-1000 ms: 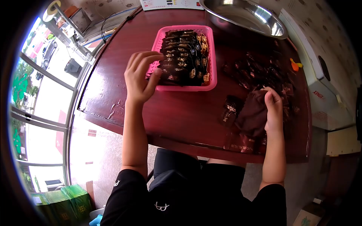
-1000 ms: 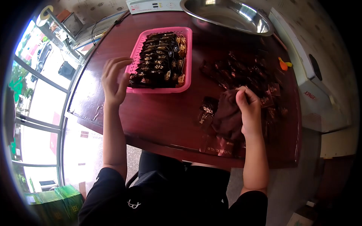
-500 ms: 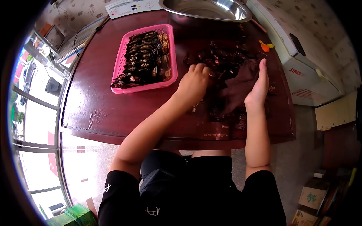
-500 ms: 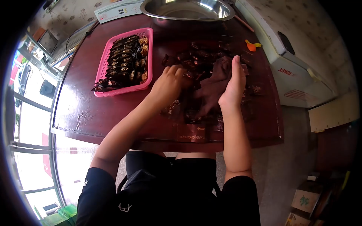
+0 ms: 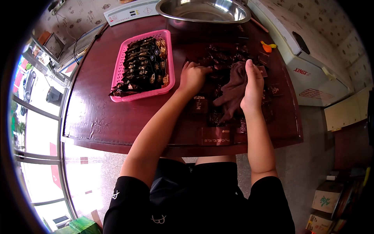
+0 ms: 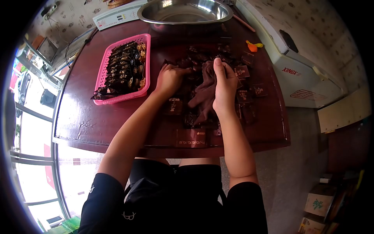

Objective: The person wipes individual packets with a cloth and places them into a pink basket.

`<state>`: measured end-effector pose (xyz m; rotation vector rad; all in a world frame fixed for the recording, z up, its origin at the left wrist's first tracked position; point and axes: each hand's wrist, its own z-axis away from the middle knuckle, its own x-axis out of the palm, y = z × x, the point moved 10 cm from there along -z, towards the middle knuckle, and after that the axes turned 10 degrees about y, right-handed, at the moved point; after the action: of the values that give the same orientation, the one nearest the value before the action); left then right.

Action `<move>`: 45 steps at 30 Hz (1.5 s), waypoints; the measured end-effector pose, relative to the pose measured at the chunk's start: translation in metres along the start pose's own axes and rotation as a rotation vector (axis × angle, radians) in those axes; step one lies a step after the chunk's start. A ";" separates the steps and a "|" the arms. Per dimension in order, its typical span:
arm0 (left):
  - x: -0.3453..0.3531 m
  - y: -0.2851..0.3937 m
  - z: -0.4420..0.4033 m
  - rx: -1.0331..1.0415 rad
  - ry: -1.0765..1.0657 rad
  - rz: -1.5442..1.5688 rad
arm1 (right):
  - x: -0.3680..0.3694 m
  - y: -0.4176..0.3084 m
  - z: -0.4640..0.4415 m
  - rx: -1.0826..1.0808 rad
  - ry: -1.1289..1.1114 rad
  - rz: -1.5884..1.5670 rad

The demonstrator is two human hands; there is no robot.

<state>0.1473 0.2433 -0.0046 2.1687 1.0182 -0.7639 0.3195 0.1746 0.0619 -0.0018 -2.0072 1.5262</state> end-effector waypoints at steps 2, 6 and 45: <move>-0.016 0.008 0.002 0.032 0.057 -0.052 | 0.003 -0.003 0.002 -0.007 -0.021 -0.006; -0.065 0.031 0.002 0.027 0.160 -0.005 | -0.001 -0.002 -0.001 -0.004 0.026 0.017; -0.073 0.046 0.025 -0.737 0.135 1.868 | 0.032 0.015 0.035 -0.245 -0.224 0.216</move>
<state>0.1398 0.1684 0.0443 1.5197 -0.7592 0.5805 0.2720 0.1607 0.0586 -0.1575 -2.4298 1.4505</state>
